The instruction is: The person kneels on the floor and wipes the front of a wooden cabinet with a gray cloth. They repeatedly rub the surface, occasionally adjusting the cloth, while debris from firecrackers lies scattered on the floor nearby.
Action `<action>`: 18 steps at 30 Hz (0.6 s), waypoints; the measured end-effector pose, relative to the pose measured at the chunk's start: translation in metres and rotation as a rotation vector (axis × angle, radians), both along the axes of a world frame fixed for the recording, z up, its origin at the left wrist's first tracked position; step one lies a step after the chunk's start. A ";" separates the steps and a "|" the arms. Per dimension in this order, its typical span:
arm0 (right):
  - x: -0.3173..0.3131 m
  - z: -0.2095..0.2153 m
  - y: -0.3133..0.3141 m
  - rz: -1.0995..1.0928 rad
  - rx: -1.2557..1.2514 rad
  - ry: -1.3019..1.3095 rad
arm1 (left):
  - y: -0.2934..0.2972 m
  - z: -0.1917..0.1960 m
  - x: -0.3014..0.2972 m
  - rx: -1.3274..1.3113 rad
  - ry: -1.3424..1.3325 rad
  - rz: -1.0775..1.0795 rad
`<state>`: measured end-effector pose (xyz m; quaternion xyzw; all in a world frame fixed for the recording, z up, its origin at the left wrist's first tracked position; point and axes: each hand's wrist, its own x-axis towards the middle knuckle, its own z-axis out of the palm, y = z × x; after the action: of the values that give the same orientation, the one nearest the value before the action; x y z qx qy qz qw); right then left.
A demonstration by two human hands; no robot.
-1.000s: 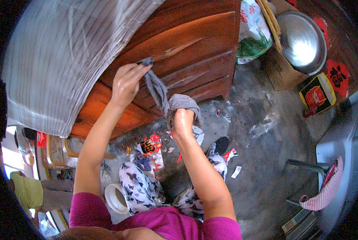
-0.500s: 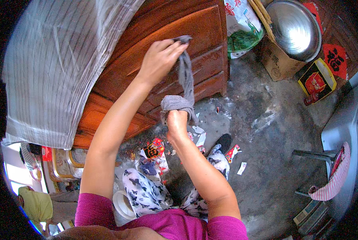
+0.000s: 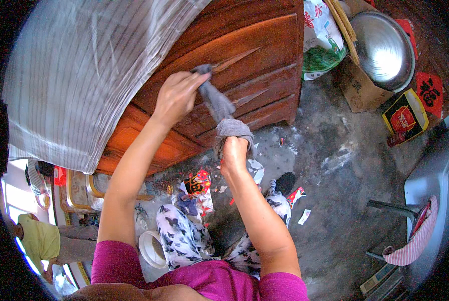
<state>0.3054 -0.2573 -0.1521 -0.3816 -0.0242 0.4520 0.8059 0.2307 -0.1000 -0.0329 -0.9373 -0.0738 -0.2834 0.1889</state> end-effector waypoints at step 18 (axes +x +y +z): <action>0.008 -0.003 -0.001 -0.042 -0.012 0.022 | -0.007 -0.017 0.111 0.209 -0.093 -0.051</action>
<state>0.3134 -0.2586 -0.1555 -0.3820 -0.0046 0.4395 0.8130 0.3415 -0.1069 -0.0498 -0.9000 -0.0285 -0.3373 0.2746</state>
